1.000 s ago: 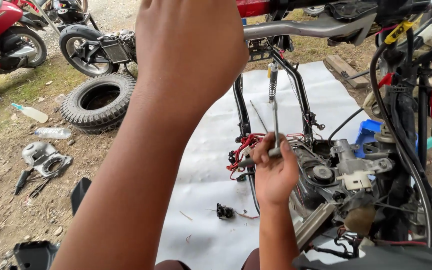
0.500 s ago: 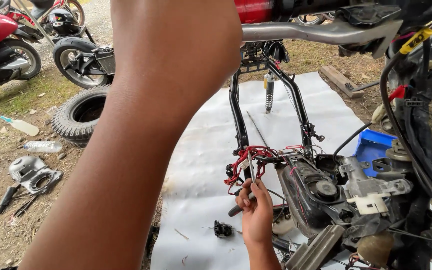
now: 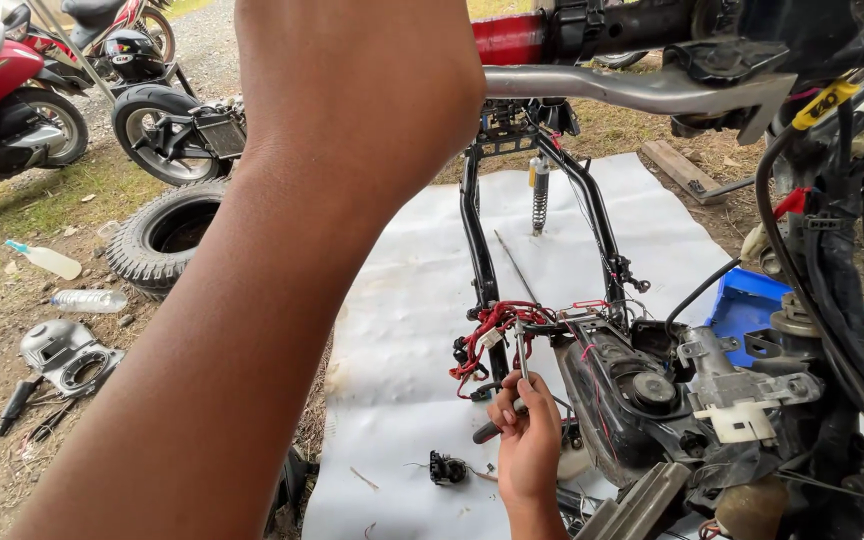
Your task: The person uses a wrench to tighten bolts on the handlebar of a motorcycle frame. They then switch to a socket wrench to work on the front fork area and handlebar assembly, manipulating various tools and parts while sitting on a white sheet.
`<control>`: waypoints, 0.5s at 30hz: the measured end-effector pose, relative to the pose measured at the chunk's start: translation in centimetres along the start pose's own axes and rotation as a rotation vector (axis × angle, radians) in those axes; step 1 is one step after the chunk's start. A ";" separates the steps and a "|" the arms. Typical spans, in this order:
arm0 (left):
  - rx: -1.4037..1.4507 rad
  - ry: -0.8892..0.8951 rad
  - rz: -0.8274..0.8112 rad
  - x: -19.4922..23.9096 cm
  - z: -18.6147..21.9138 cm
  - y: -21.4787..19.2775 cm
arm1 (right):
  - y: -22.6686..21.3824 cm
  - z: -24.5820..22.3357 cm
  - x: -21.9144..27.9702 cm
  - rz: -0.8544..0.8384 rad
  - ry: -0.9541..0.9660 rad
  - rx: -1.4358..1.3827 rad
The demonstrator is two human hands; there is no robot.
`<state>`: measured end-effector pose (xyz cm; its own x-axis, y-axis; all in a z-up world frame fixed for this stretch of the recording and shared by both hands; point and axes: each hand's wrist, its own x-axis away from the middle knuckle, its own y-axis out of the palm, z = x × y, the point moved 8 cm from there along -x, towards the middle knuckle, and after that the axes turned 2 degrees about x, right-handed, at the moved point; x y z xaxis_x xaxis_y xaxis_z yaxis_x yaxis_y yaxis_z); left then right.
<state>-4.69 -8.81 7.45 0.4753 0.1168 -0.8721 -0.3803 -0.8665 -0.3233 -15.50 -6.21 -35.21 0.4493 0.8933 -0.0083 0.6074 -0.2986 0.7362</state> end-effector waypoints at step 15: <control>0.078 -0.179 -0.451 -0.4 0.9 -2.4 | 1.2 0.4 3.2 0.008 0.071 0.004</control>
<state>-4.67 -6.35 8.26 0.4648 0.5598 -0.6859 -0.2293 -0.6722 -0.7040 -13.09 -3.83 -34.61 0.4070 0.9123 0.0460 0.6061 -0.3074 0.7336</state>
